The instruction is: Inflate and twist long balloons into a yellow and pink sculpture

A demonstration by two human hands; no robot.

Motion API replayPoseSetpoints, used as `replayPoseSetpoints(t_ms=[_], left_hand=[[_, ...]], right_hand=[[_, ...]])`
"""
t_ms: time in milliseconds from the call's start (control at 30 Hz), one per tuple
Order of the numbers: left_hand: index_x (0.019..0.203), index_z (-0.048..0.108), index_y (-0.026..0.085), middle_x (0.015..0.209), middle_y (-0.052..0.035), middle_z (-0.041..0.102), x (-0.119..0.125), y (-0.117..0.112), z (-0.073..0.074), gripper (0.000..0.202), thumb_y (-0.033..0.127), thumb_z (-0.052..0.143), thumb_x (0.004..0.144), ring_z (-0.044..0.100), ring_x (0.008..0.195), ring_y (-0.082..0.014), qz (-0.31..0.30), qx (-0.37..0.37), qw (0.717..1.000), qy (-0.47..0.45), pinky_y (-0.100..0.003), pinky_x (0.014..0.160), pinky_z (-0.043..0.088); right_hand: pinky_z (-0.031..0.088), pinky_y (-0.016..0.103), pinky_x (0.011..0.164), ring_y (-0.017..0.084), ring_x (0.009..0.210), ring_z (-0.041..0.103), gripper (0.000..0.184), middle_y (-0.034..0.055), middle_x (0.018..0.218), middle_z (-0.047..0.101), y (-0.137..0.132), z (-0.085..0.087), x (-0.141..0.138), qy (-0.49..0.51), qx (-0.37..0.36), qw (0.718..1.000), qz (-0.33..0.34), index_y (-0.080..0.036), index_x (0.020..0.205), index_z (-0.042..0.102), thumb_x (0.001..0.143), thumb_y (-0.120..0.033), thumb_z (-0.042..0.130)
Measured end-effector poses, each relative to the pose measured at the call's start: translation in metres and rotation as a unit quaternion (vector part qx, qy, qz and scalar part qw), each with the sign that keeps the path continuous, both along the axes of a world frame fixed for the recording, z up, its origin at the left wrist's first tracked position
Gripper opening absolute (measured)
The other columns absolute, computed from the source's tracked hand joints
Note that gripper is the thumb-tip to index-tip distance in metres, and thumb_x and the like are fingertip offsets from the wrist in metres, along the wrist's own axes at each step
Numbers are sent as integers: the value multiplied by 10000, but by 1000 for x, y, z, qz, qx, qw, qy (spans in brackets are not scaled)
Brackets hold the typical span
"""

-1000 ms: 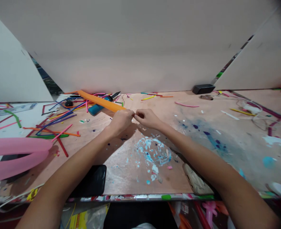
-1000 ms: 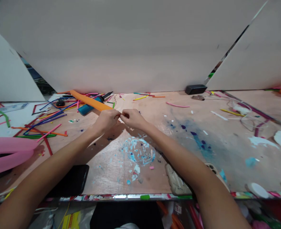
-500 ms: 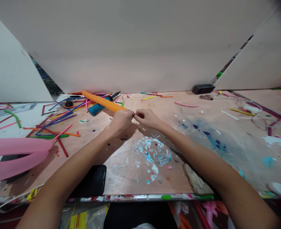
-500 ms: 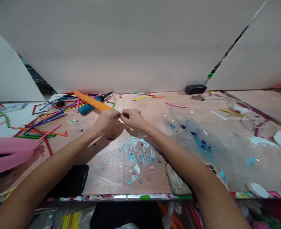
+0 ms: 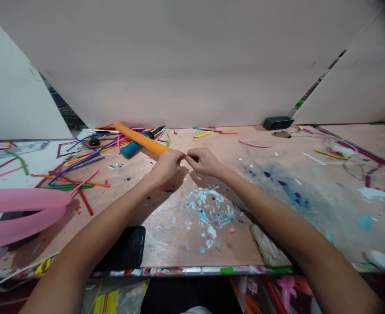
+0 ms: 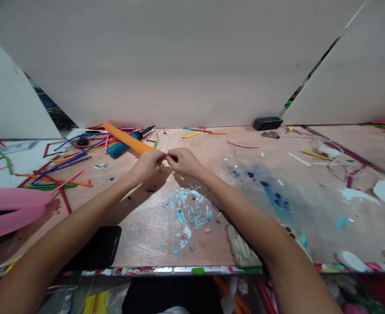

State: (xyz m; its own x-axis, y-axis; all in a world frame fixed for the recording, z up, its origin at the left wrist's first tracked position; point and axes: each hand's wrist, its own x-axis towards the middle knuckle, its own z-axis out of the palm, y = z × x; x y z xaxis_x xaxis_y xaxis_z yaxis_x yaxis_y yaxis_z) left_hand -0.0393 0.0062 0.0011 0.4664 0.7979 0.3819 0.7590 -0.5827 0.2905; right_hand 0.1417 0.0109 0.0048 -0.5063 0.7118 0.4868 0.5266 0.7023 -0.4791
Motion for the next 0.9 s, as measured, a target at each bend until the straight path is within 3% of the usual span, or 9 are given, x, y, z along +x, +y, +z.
replayPoseSetpoints(t_ms=[100, 200, 300, 400, 500, 567, 667, 767, 900], left_hand=[[889, 631, 158, 822, -68, 661, 0, 1, 1, 180, 156, 452, 873, 606, 774, -197, -15, -55, 997, -50, -281, 652, 410], [781, 525, 181, 622, 3, 544, 0, 1, 7, 196, 302, 461, 921, 543, 547, -142, -47, -213, 963, -159, -245, 515, 374], [756, 476, 185, 587, 50, 464, 1, 0, 12, 240, 371, 501, 904, 413, 365, -76, -102, -370, 856, -347, -221, 395, 302], [813, 515, 172, 610, 56, 457, 5, -1, 16, 213, 371, 536, 886, 357, 344, -42, -133, -428, 740, -501, -199, 373, 282], [954, 567, 174, 583, 66, 439, 10, -1, 18, 212, 375, 549, 890, 342, 356, -43, -140, -452, 691, -546, -185, 379, 278], [997, 590, 172, 583, 59, 458, 11, -1, 19, 238, 383, 546, 898, 359, 362, -47, -123, -440, 715, -529, -184, 380, 283], [944, 630, 154, 516, 51, 467, 8, -1, 19, 244, 364, 511, 920, 427, 354, -75, -59, -347, 840, -412, -196, 391, 309], [957, 681, 157, 543, 22, 557, 2, -3, 21, 253, 307, 477, 938, 520, 424, -108, -35, -168, 957, -235, -222, 505, 391], [856, 717, 171, 660, -25, 648, -6, -3, 21, 237, 255, 506, 926, 570, 608, -142, -20, 25, 997, -64, -240, 632, 383]], right_hand=[[270, 257, 551, 104, 536, 420, 224, -20, 558, 471, 6, 4, 7, 30, 11, 999, -8, -170, 611, 501, 830, -212, 478], [288, 258, 563, 111, 554, 417, 227, -20, 573, 463, 13, 2, 11, 65, 4, 998, -25, -175, 628, 502, 845, -238, 479], [301, 261, 570, 119, 570, 419, 241, -14, 598, 470, 14, -4, 6, 91, 8, 996, -18, -182, 656, 498, 880, -265, 467], [316, 266, 593, 128, 588, 438, 230, 2, 645, 510, 9, -7, -2, 105, 40, 993, -28, -183, 708, 521, 913, -248, 439], [336, 274, 643, 148, 640, 488, 201, 32, 734, 595, 5, -6, -5, 83, 64, 992, -69, -183, 804, 584, 922, -221, 425], [346, 281, 681, 167, 700, 533, 216, 55, 803, 647, 3, -6, -4, 57, 68, 992, -92, -185, 862, 621, 933, -232, 423], [347, 281, 699, 180, 765, 572, 231, 71, 888, 689, 2, -6, -3, 26, 58, 994, -92, -189, 914, 655, 943, -265, 439], [326, 267, 635, 152, 669, 533, 235, 42, 752, 648, 1, -2, -6, 37, 20, 996, -73, -176, 804, 627, 930, -284, 461], [277, 262, 572, 121, 572, 428, 292, -10, 578, 480, -4, 10, -13, 75, -27, 995, -63, -184, 615, 462, 893, -273, 474]])
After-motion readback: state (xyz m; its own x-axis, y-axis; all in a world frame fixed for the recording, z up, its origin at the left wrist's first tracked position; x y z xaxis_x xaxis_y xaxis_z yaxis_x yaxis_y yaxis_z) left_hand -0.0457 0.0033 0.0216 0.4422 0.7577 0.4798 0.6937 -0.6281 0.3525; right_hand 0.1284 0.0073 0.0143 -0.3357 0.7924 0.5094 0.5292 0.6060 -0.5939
